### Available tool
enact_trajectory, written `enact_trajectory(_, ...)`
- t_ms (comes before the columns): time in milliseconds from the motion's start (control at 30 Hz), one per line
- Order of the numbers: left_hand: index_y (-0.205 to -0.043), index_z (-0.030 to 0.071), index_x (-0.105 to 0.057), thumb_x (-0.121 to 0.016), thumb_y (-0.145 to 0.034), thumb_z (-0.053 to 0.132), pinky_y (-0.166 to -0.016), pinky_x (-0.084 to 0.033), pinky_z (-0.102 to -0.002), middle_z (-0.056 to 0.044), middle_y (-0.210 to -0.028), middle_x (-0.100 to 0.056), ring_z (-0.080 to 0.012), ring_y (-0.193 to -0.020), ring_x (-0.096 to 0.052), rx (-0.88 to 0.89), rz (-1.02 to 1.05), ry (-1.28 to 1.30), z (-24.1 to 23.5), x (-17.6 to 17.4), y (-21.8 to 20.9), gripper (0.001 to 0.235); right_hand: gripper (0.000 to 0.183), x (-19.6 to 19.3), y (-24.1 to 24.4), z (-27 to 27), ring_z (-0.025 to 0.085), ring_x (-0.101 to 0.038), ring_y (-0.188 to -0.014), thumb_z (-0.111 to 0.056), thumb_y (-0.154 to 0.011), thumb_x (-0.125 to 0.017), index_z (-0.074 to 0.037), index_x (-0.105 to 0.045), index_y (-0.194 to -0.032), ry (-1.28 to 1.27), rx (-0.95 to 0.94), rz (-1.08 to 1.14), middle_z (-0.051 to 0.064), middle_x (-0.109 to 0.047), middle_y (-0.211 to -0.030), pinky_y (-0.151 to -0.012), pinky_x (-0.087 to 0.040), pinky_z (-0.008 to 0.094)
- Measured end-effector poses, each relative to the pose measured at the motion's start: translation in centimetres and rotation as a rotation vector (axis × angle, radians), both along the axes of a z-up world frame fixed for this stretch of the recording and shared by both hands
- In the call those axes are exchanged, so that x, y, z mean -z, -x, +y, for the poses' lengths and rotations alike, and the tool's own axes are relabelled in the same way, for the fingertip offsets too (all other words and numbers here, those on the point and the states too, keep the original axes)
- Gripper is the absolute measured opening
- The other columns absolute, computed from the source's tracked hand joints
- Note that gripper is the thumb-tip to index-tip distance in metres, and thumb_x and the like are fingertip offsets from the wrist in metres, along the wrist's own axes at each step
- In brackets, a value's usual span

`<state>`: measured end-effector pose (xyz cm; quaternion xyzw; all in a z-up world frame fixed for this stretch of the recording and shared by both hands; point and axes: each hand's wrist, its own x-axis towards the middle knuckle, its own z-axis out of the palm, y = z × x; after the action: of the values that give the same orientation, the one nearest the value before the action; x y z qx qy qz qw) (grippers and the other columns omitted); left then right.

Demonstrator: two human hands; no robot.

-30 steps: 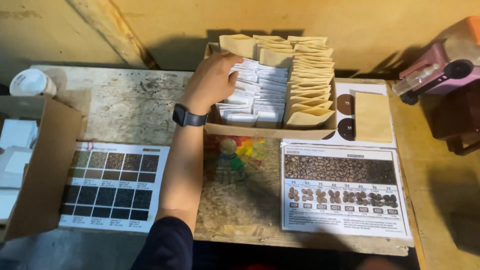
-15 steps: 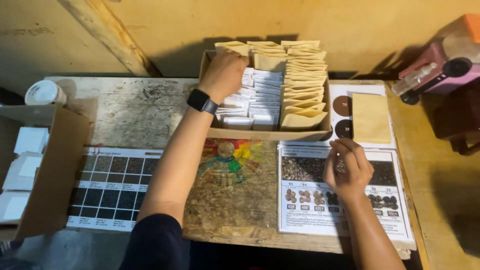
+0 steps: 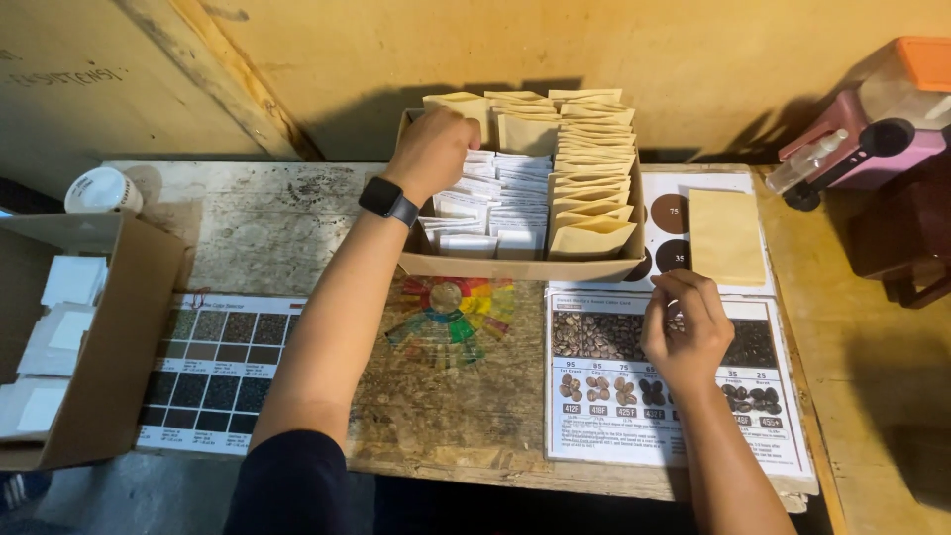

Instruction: The person places small white packets into brown paper envelopes by hand, then seals the envelopes and stacks them in a cardboard box.

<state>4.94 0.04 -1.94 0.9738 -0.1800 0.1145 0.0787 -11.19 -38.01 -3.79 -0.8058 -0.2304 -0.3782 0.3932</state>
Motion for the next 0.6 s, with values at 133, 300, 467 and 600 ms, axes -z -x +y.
enact_trajectory(133,-0.089,0.016,-0.074,-0.076,-0.08,0.009,-0.084,-0.057,-0.044,-0.008,-0.083,-0.07,-0.0342,-0.092,-0.07,-0.033,-0.011,0.11,1.1,0.7,-1.1,0.011,0.02,-0.3,0.0,0.1,0.028,-0.062,-0.053,0.019,-0.089,-0.066,0.004,-0.077,-0.096,-0.033,-0.006,0.015,0.017,-0.071,-0.093,-0.049,-0.048,0.036)
enact_trajectory(300,-0.082,0.021,-0.075,-0.083,-0.076,0.017,-0.079,-0.059,-0.041,-0.002,-0.075,-0.073,-0.0317,-0.085,-0.073,-0.076,-0.025,0.241,0.4,-2.3,0.6,0.01,0.02,0.1,0.0,-0.1,0.03,-0.063,-0.055,0.02,-0.089,-0.066,0.004,-0.077,-0.097,-0.059,-0.007,0.044,0.018,-0.071,-0.091,-0.049,-0.049,0.036)
enact_trajectory(467,-0.098,0.007,-0.08,-0.071,-0.087,-0.004,-0.099,-0.049,-0.05,-0.011,-0.09,-0.074,-0.0279,-0.088,-0.066,0.021,-0.186,0.333,0.0,-4.4,2.0,0.018,0.015,1.0,0.0,-0.7,0.023,-0.066,-0.085,0.009,-0.097,-0.061,0.006,-0.072,-0.107,0.031,-0.004,0.098,0.018,-0.07,-0.105,-0.062,-0.05,0.029)
enact_trajectory(600,-0.102,0.0,-0.067,-0.06,-0.093,-0.007,-0.063,-0.056,-0.035,-0.011,-0.101,-0.061,-0.0225,-0.075,-0.065,0.008,-0.246,0.419,-1.7,-7.3,4.6,0.013,0.014,0.5,0.2,-0.7,0.023,-0.065,-0.085,0.008,-0.098,-0.062,0.006,-0.071,-0.109,0.017,0.005,0.115,0.018,-0.07,-0.104,-0.065,-0.049,0.029)
